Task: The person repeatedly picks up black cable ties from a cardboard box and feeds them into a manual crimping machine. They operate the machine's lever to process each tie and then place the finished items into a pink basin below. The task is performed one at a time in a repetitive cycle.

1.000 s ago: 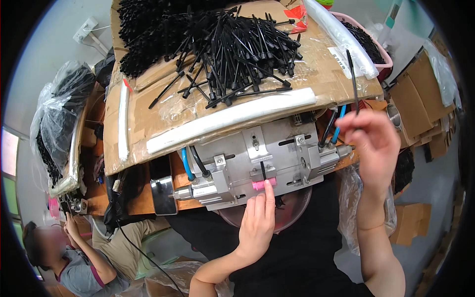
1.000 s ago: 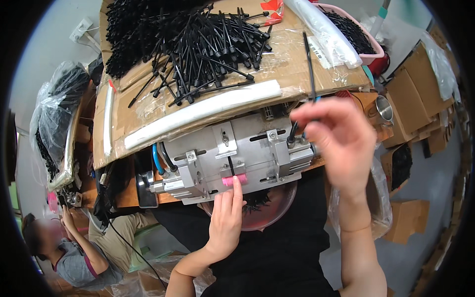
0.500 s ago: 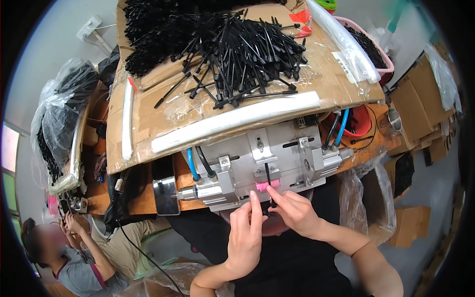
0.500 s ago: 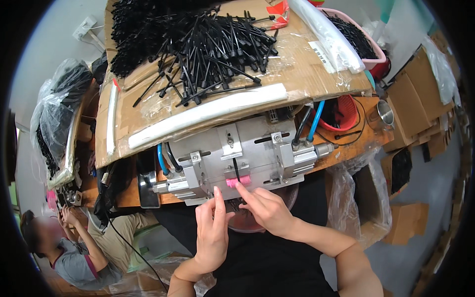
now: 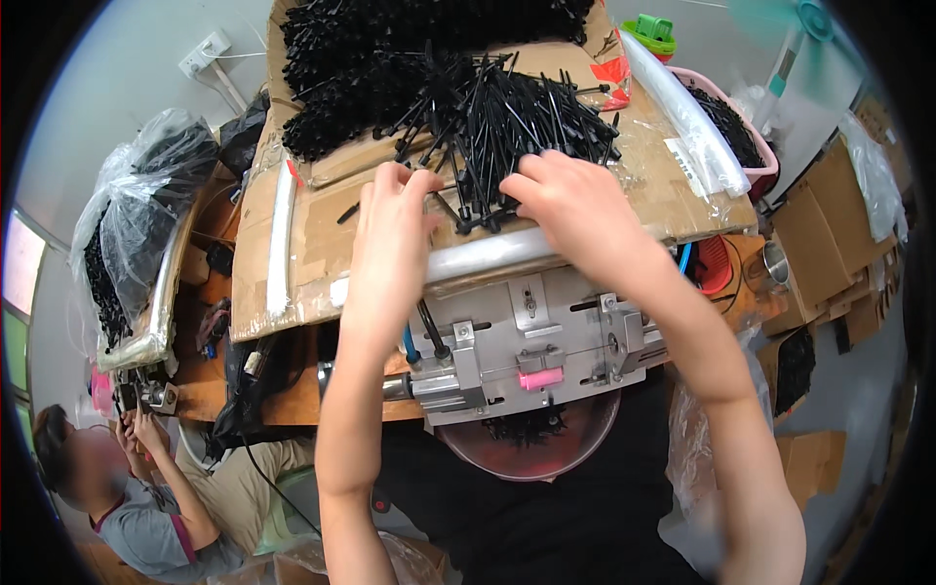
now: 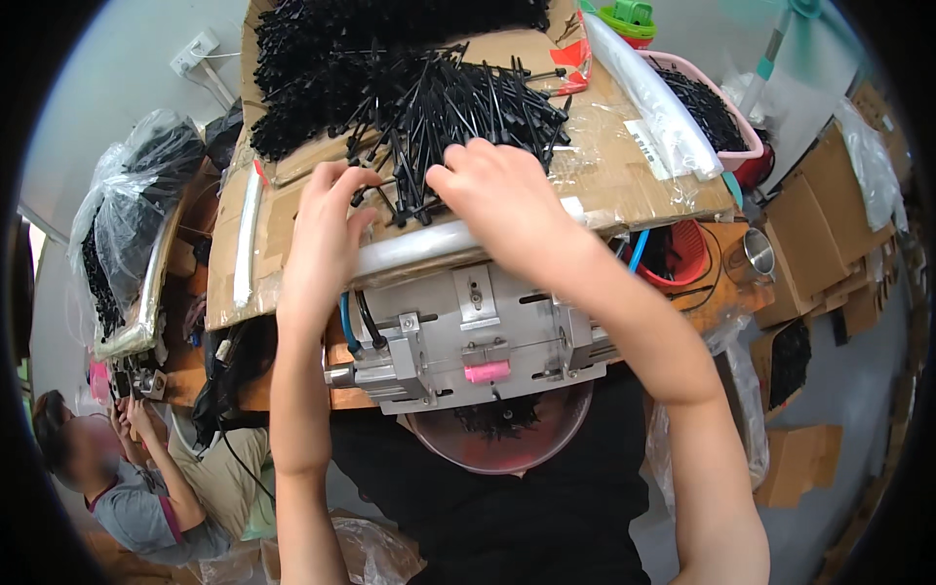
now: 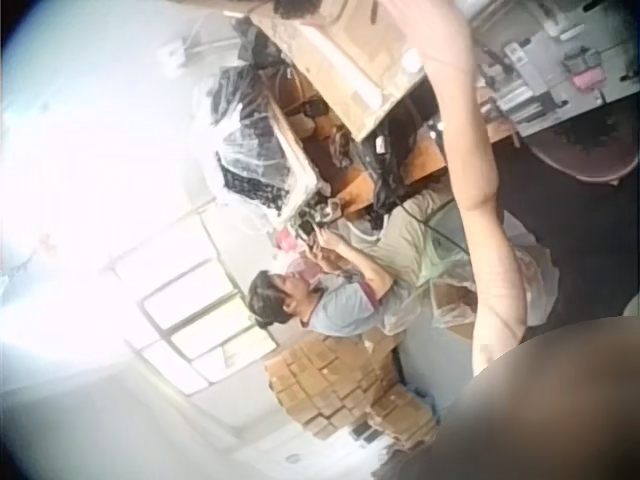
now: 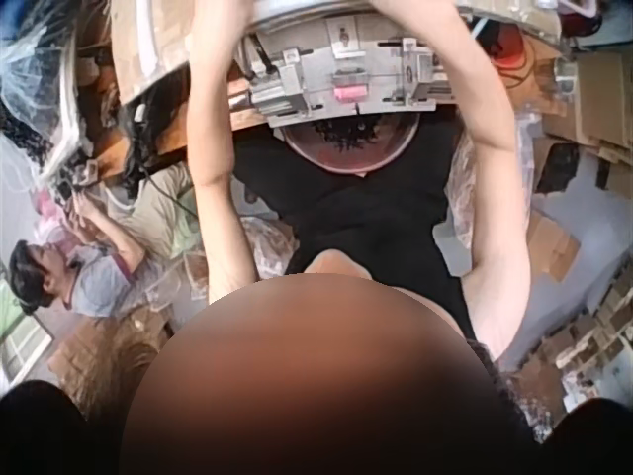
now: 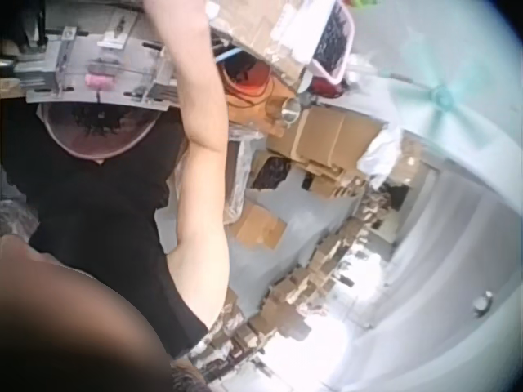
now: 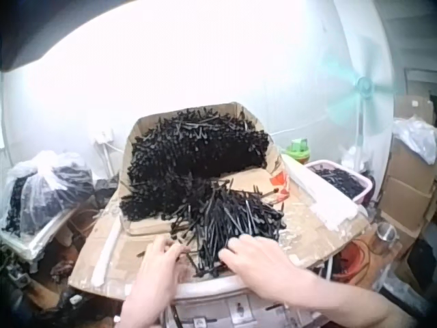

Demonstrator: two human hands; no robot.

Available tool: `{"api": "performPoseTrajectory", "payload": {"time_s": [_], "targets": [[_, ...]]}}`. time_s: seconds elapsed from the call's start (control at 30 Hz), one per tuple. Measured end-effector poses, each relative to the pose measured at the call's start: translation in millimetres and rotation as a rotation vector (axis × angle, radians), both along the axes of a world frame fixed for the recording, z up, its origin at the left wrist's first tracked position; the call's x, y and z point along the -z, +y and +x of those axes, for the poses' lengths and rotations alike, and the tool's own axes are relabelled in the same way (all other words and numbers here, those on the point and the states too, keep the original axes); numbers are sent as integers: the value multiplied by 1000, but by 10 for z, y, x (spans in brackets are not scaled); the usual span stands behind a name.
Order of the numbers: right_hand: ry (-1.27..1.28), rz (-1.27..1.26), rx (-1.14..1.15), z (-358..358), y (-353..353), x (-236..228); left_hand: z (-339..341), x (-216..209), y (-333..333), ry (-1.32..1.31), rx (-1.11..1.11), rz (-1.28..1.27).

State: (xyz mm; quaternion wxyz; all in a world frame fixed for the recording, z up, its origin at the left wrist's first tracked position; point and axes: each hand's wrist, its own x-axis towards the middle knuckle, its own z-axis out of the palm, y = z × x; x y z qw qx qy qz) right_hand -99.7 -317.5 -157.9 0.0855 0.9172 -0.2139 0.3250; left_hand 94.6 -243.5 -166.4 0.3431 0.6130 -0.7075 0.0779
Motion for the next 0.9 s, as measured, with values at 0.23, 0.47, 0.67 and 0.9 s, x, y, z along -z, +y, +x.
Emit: {"api": "performPoseTrajectory", "payload": {"time_s": [0.23,0.47,0.67,0.9], "targets": [[-31,363,-190,-133,-587,-115,515,-217,-165,385,98,236],[-672,707,-103,-226,-431,-193,288,-250,325,224,-94,-105],[-447,312,-72,-190,-536,-105,316,-97,220,134,-62,-90],[-697,674,-94,-347,-428,-318,-77,67,522,100,-22,-226]]}}
